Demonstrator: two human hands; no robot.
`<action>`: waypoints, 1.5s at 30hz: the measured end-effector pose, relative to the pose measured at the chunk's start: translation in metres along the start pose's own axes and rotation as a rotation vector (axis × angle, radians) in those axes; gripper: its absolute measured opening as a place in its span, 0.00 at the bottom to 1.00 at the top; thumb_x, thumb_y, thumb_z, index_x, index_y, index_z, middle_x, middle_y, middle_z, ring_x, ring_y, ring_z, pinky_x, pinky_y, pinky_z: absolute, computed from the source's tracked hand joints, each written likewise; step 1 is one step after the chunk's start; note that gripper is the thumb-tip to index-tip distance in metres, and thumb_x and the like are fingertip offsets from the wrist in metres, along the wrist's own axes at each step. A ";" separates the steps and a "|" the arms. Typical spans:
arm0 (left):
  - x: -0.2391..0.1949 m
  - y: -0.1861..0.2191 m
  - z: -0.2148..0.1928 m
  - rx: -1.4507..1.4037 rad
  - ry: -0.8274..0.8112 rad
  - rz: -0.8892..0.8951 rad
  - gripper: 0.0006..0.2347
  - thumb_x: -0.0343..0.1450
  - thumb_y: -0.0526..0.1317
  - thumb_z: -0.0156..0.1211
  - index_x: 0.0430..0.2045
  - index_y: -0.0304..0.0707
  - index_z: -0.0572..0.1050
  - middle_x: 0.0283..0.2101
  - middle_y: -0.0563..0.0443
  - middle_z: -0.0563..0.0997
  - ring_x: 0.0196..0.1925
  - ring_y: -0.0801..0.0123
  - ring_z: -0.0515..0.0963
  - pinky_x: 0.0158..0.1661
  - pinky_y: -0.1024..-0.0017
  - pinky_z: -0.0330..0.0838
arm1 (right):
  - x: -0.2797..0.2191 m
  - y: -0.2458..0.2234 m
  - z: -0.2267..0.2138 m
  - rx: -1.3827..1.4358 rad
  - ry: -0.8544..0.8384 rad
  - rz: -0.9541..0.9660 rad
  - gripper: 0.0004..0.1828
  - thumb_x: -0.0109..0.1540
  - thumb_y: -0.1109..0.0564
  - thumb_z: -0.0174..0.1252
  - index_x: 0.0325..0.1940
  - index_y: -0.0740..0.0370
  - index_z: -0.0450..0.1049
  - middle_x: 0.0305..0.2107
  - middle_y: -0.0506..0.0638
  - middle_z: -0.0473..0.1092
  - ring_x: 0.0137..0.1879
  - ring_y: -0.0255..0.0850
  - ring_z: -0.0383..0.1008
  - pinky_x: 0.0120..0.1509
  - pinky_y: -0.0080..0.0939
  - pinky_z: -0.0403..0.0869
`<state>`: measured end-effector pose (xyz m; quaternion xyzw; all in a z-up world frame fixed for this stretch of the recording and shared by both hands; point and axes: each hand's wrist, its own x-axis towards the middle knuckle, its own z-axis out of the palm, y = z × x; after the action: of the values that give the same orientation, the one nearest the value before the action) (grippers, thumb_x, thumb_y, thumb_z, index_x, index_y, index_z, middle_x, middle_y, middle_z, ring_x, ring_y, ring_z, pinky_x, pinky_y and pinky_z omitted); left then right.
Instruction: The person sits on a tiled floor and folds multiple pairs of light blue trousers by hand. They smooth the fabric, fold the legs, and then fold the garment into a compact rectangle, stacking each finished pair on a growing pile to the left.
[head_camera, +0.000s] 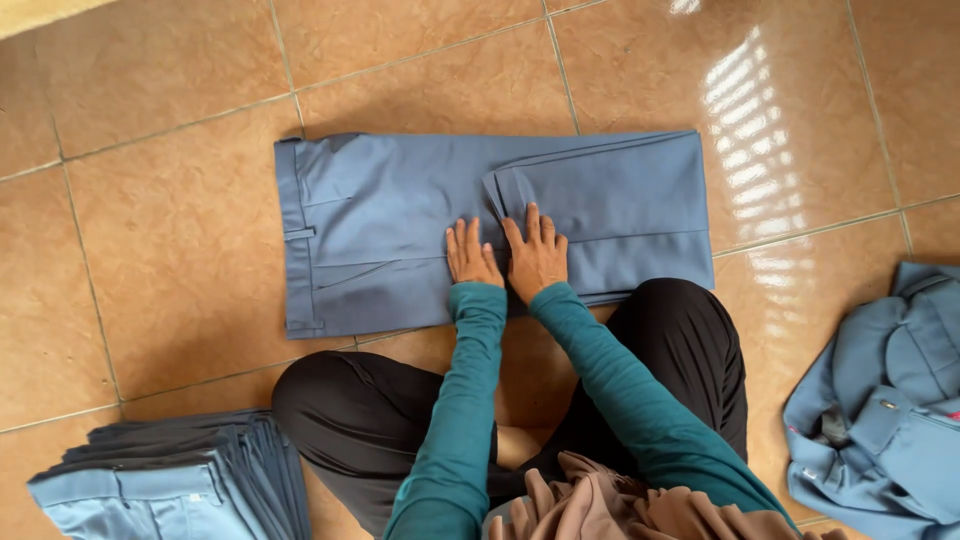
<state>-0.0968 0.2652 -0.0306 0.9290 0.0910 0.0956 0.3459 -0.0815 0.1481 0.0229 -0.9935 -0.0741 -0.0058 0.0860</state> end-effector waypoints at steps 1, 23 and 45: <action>-0.001 0.003 -0.002 -0.008 0.002 -0.007 0.21 0.81 0.45 0.39 0.72 0.58 0.56 0.75 0.48 0.56 0.78 0.49 0.49 0.71 0.50 0.49 | 0.003 0.008 -0.003 -0.009 -0.003 -0.006 0.35 0.60 0.57 0.55 0.72 0.38 0.59 0.69 0.62 0.55 0.71 0.58 0.57 0.59 0.60 0.64; 0.077 -0.151 -0.187 0.640 0.035 -0.845 0.30 0.77 0.42 0.50 0.75 0.59 0.44 0.79 0.51 0.31 0.78 0.49 0.24 0.68 0.33 0.15 | 0.042 0.162 -0.063 1.020 0.084 0.501 0.52 0.51 0.73 0.50 0.79 0.42 0.55 0.54 0.73 0.70 0.63 0.62 0.70 0.65 0.58 0.72; 0.039 -0.096 -0.120 0.660 -0.058 0.076 0.25 0.79 0.59 0.34 0.74 0.62 0.51 0.78 0.43 0.46 0.78 0.45 0.42 0.69 0.35 0.31 | 0.015 0.316 0.009 0.473 -0.056 0.591 0.16 0.57 0.53 0.66 0.49 0.39 0.82 0.27 0.41 0.75 0.38 0.45 0.79 0.45 0.47 0.78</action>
<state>-0.0982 0.4209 -0.0001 0.9960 0.0724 0.0471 0.0247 -0.0200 -0.1558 -0.0393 -0.9245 0.2140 0.0637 0.3089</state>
